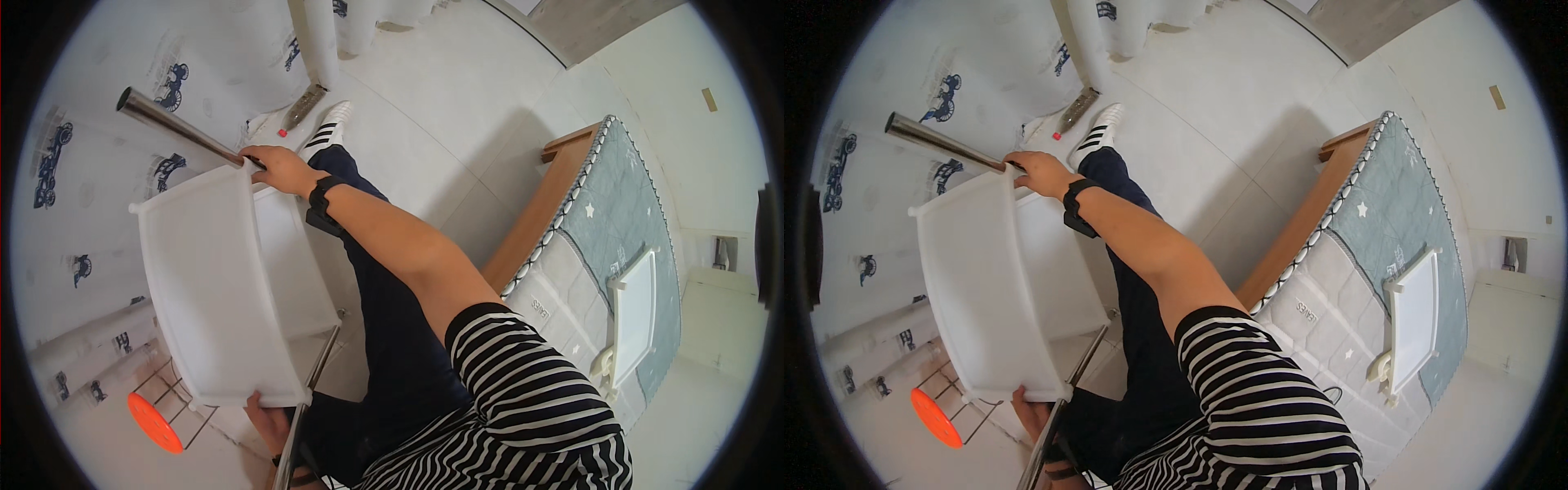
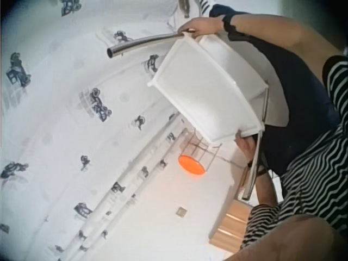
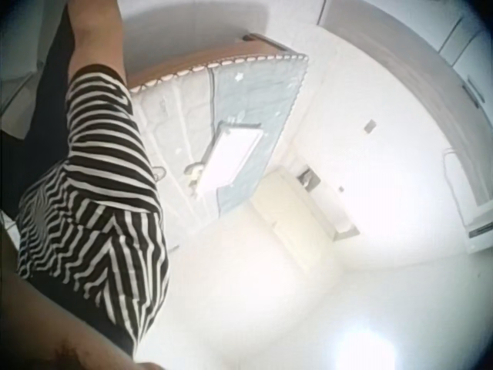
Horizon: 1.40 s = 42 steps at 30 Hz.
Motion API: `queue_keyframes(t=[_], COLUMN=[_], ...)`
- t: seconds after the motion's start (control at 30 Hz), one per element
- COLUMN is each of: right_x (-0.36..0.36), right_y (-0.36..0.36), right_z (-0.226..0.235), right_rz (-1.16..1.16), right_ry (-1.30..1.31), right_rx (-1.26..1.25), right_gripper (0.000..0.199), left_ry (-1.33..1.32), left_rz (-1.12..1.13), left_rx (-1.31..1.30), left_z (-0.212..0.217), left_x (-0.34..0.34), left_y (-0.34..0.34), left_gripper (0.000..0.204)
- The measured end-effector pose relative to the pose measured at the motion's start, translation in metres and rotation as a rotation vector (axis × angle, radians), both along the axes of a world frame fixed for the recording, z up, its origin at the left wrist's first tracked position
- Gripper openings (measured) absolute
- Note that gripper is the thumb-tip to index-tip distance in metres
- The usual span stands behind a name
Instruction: Assembling a multi-tiered plastic storage shelf by connecting tiers with metal poles and attaching casters.
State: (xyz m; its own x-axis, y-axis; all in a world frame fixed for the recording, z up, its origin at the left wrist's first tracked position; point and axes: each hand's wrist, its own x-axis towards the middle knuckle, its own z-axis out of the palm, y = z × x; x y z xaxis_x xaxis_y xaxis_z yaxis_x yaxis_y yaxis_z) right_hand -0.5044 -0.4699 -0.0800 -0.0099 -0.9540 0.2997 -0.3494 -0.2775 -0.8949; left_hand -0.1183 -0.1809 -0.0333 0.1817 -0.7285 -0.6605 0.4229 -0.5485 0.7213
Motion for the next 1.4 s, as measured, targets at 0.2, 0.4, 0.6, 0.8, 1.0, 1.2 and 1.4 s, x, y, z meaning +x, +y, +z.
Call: queue_keyframes(t=[0.2,0.4,0.6,0.8,1.0,1.2,1.4], right_x=[-0.004,0.004,0.006,0.009,0.006,0.010,0.019], right_y=[-0.004,-0.001,-0.001,-0.001,-0.006,0.000,-0.002], right_z=[0.003,0.003,0.008,0.006,0.009,0.005,0.006], right_rz=[-0.046,-0.082,-0.072,-0.070,-0.082,-0.132,-0.115], right_ry=[0.125,0.101,0.177,0.212,0.160,0.121,0.224], right_rx=[-0.019,0.012,0.077,0.026,0.073,0.020,0.171], right_gripper=[0.040,0.038,0.036,0.030,0.030,0.026,0.034], left_ry=[0.080,0.075,0.085,-0.035,-0.055,-0.052,-0.024], left_rz=[0.075,0.070,0.087,0.099,0.083,0.105,0.101], left_rx=[0.009,-0.013,0.007,-0.037,-0.043,-0.043,-0.098], left_z=[0.001,-0.002,-0.001,0.010,0.010,0.010,0.010], left_x=[0.001,0.002,-0.006,-0.016,-0.021,-0.019,-0.018], left_y=[-0.002,0.001,-0.001,-0.003,-0.007,-0.008,-0.008], left_gripper=[0.048,0.048,0.049,0.052,0.053,0.055,0.057])
